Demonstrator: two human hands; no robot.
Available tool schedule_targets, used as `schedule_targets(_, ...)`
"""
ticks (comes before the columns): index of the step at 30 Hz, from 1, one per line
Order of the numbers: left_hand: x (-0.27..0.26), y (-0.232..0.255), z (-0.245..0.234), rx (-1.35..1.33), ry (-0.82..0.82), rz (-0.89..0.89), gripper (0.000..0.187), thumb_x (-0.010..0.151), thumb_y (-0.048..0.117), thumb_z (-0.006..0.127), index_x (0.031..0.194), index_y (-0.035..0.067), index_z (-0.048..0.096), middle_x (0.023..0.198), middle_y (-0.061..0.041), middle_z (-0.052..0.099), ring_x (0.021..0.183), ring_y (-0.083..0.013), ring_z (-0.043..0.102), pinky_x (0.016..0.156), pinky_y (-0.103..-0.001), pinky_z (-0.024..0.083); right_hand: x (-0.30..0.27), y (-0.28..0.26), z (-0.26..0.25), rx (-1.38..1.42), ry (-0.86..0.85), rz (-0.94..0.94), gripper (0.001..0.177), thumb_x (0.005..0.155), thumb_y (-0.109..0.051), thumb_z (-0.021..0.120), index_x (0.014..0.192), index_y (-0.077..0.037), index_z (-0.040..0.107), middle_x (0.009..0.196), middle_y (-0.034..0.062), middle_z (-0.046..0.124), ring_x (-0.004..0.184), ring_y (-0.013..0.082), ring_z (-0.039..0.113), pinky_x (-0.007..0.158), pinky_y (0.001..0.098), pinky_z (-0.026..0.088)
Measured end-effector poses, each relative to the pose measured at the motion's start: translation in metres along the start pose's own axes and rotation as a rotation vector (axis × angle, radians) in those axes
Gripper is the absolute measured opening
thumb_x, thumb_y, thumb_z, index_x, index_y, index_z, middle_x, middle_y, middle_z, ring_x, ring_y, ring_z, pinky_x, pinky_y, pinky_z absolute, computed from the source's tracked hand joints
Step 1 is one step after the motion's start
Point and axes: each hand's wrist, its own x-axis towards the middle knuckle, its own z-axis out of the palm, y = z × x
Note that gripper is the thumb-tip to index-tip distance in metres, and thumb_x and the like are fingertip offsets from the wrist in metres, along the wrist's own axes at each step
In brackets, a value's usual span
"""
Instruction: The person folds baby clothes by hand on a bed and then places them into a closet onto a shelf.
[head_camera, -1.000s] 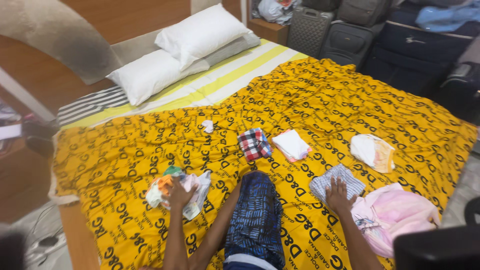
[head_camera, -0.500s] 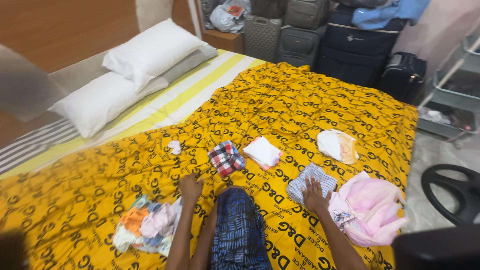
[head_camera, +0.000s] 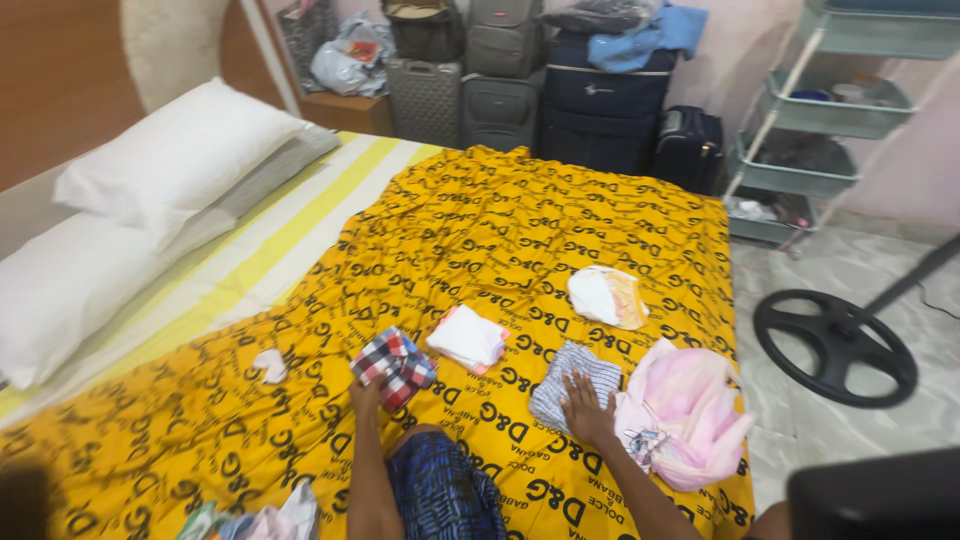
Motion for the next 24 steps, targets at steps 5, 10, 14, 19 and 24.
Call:
schedule_targets(5,-0.020,0.039,0.020,-0.241,-0.044,-0.379,0.047,0.078,0.003,0.077,0.122,-0.007,0.063,0.113,-0.017,0.071,0.097,-0.0321,0.072,0.084,-0.048,0.061,0.001,0.001,0.005,0.033,0.007,0.008,0.063,0.104,-0.055,0.018,0.164,-0.039,0.005,0.173,-0.0104,-0.004,0.160,0.0154,0.000,0.121,0.0678,-0.001)
schedule_targets(10,-0.052,0.051,0.038,-0.723,-0.327,-0.457,0.056,0.084,0.005,0.067,0.137,-0.001,0.051,0.128,-0.016,0.064,0.116,-0.0326,0.065,0.099,-0.051,0.056,0.001,0.002,0.004,0.072,0.013,-0.010,0.065,0.104,-0.056,0.021,0.164,-0.038,0.005,0.174,-0.0091,-0.003,0.159,0.0168,0.000,0.120,0.0686,-0.001)
schedule_targets(14,-0.091,0.036,0.048,-0.747,-0.350,-0.453,0.055,0.087,0.008,0.066,0.140,0.001,0.051,0.130,-0.013,0.065,0.119,-0.0302,0.064,0.100,-0.051,0.053,-0.003,0.007,0.000,0.222,0.106,-0.075,0.068,0.101,-0.060,0.032,0.164,-0.036,0.017,0.173,-0.0085,0.004,0.160,0.0178,0.005,0.121,0.0686,0.000)
schedule_targets(19,-0.153,0.012,0.053,-0.728,-0.470,-0.399,0.063,0.088,0.012,0.062,0.148,0.007,0.042,0.138,-0.011,0.062,0.125,-0.0262,0.063,0.104,-0.045,0.053,-0.014,0.018,-0.002,0.655,0.595,-0.184,0.064,0.094,-0.043,0.068,0.149,-0.018,0.047,0.167,0.0114,0.029,0.156,0.0298,0.026,0.125,0.0506,0.025)
schedule_targets(24,-0.170,0.007,0.047,-0.663,-0.497,-0.432,0.059,0.097,0.019,0.057,0.151,0.003,0.040,0.141,-0.016,0.062,0.122,-0.0282,0.065,0.095,-0.044,0.058,-0.027,0.024,0.019,1.096,0.790,0.061,0.067,0.089,-0.016,0.074,0.147,0.000,0.043,0.151,0.0227,0.039,0.139,0.0294,0.042,0.114,0.0395,0.037)
